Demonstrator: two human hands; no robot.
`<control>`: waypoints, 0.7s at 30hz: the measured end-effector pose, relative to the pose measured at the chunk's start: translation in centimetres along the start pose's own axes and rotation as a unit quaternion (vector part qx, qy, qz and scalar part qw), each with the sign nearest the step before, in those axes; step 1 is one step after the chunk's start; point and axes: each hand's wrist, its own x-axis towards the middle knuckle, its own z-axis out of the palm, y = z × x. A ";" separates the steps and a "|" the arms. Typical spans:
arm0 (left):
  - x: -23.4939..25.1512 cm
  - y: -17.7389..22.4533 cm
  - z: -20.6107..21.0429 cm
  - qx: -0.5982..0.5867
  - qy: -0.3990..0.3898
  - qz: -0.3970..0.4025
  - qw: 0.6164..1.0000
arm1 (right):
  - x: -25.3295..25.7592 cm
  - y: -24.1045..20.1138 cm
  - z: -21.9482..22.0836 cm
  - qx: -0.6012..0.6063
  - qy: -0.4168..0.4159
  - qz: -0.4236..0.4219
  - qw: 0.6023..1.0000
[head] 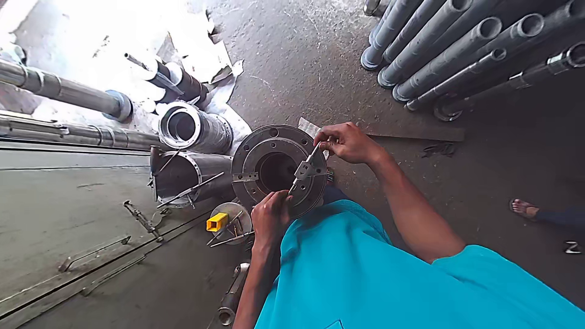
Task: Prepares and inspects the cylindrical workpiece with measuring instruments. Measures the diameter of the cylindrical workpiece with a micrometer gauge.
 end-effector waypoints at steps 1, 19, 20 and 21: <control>-0.2 0.2 -0.1 -0.011 0.013 -0.002 1.000 | 0.5 -0.4 -0.1 0.025 -0.001 -0.006 1.000; 0.0 0.5 -3.7 -0.106 0.118 0.011 0.987 | -3.8 -2.8 -0.9 0.029 0.031 -0.037 0.998; -0.4 0.7 -3.0 -0.102 0.110 0.008 0.989 | -4.4 -2.3 -0.6 0.037 0.037 -0.031 0.998; -0.7 0.9 -2.3 -0.100 0.104 0.006 0.990 | -4.9 -1.8 -0.4 0.040 0.045 -0.027 0.998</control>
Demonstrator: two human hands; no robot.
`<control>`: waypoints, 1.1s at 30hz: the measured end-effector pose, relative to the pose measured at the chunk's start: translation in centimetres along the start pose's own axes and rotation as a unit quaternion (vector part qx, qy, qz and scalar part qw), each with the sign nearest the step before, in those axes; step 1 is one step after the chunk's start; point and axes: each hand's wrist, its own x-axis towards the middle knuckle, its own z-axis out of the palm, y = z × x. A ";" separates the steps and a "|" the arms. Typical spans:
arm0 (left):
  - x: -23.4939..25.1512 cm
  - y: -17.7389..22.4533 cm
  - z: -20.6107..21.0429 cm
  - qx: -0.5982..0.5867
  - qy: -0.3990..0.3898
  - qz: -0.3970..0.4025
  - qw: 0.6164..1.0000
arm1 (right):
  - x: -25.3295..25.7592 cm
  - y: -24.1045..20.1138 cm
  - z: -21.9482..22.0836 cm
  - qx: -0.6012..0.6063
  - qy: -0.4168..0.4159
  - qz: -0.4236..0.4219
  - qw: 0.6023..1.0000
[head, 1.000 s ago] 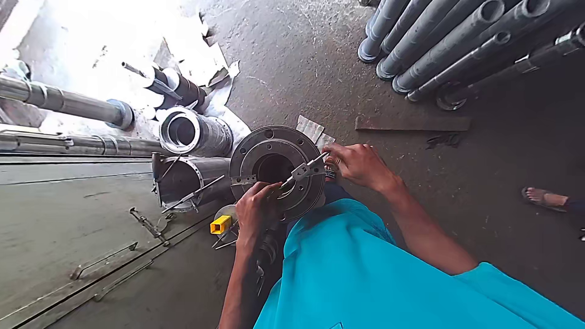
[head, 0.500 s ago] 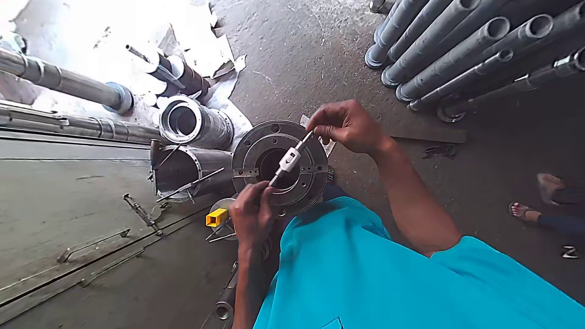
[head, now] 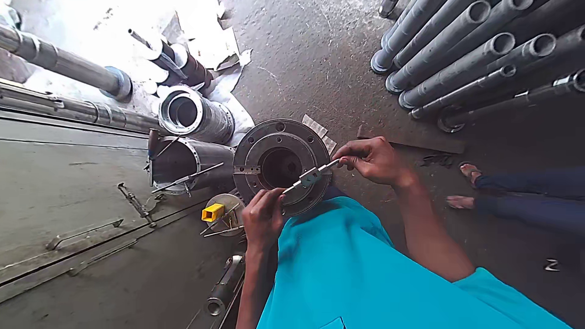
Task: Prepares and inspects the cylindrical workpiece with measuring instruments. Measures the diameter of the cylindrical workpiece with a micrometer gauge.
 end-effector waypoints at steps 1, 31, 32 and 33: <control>-0.4 0.0 0.6 0.004 -0.002 -0.001 1.000 | -0.3 0.4 0.1 0.001 0.008 0.001 1.000; -1.8 0.9 2.8 0.020 0.044 -0.052 0.997 | 1.7 1.9 -0.2 0.003 0.001 -0.041 0.999; -1.8 1.1 2.7 0.012 0.047 -0.054 0.997 | 1.7 1.8 -0.3 0.011 -0.003 -0.046 0.999; -1.8 1.2 2.5 0.005 0.051 -0.055 0.997 | 1.6 1.7 -0.5 0.017 -0.005 -0.051 0.999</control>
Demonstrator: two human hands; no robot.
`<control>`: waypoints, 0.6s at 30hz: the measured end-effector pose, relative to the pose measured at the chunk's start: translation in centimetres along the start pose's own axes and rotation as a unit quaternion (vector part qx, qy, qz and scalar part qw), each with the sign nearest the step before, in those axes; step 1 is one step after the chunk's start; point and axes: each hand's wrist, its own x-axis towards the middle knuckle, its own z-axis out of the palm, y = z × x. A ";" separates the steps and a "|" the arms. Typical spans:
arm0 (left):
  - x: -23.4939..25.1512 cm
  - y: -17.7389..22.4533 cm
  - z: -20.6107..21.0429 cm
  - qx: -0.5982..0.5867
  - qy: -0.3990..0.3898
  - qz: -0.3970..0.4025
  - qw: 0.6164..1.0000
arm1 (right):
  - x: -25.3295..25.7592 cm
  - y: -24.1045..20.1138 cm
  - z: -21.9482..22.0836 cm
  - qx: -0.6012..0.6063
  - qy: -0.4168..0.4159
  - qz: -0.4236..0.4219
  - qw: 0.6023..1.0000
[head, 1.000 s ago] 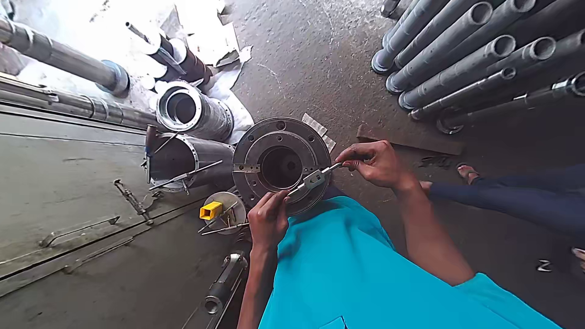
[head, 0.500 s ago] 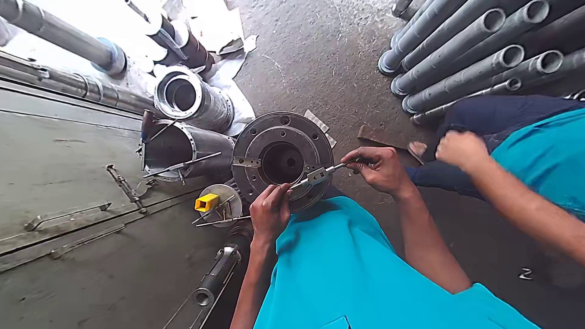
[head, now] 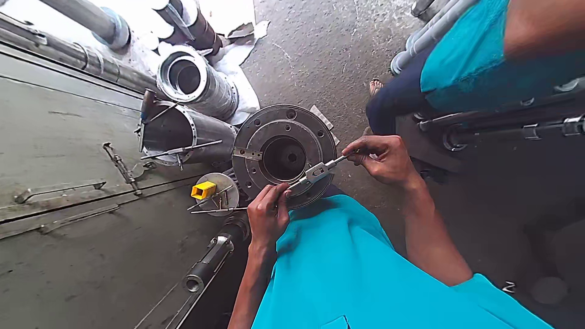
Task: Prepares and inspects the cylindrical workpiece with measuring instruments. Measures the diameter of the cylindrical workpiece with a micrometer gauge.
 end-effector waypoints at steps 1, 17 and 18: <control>-0.1 0.2 -0.1 -0.008 0.003 -0.003 1.000 | -0.1 -0.1 -0.1 0.004 -0.002 -0.003 1.000; 0.1 1.4 0.4 -0.188 0.016 -0.182 0.965 | 0.6 -0.9 -0.4 0.013 -0.047 0.031 0.998; 0.1 1.4 0.5 -0.188 0.014 -0.182 0.965 | 0.5 -0.8 -0.4 0.013 -0.048 0.032 0.998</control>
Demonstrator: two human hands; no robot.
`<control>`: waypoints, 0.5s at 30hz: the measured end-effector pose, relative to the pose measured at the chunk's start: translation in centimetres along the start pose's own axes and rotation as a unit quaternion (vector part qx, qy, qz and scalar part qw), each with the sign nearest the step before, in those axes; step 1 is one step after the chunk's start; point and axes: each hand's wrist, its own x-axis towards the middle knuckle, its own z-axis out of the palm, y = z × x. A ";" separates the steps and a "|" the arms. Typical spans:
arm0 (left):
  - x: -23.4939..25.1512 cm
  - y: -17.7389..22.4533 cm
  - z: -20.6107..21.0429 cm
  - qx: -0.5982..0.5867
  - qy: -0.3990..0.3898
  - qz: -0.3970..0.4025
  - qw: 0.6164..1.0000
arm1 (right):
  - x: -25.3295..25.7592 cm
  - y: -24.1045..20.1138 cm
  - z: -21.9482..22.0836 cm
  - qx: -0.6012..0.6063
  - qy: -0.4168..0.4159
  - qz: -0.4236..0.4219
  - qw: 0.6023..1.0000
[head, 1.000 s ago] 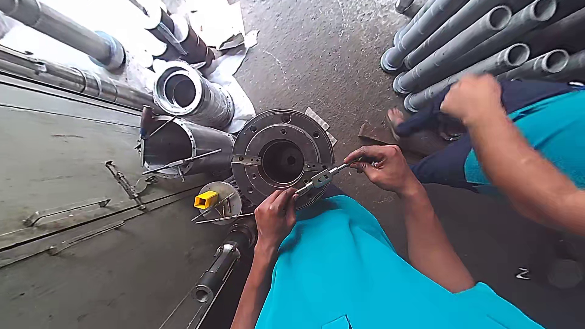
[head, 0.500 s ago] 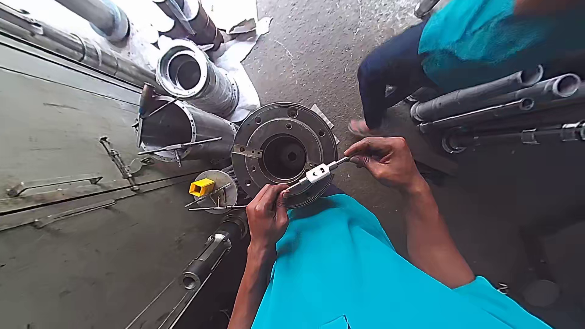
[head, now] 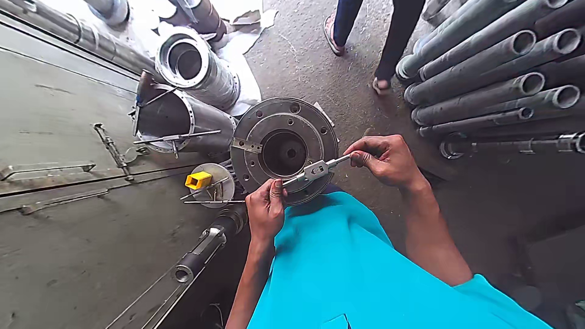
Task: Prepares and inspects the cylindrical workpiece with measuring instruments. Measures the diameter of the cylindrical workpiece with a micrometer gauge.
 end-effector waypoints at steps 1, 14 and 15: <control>0.0 -0.1 0.1 0.002 -0.001 0.000 1.000 | 0.0 0.1 0.0 0.000 0.000 0.002 1.000; 0.2 -1.9 1.6 0.120 0.012 0.005 0.993 | 2.5 1.8 0.8 -0.068 -0.003 0.006 0.998; 0.2 -2.0 1.7 0.126 0.011 0.003 0.992 | 2.6 2.0 0.8 -0.069 -0.007 0.009 0.998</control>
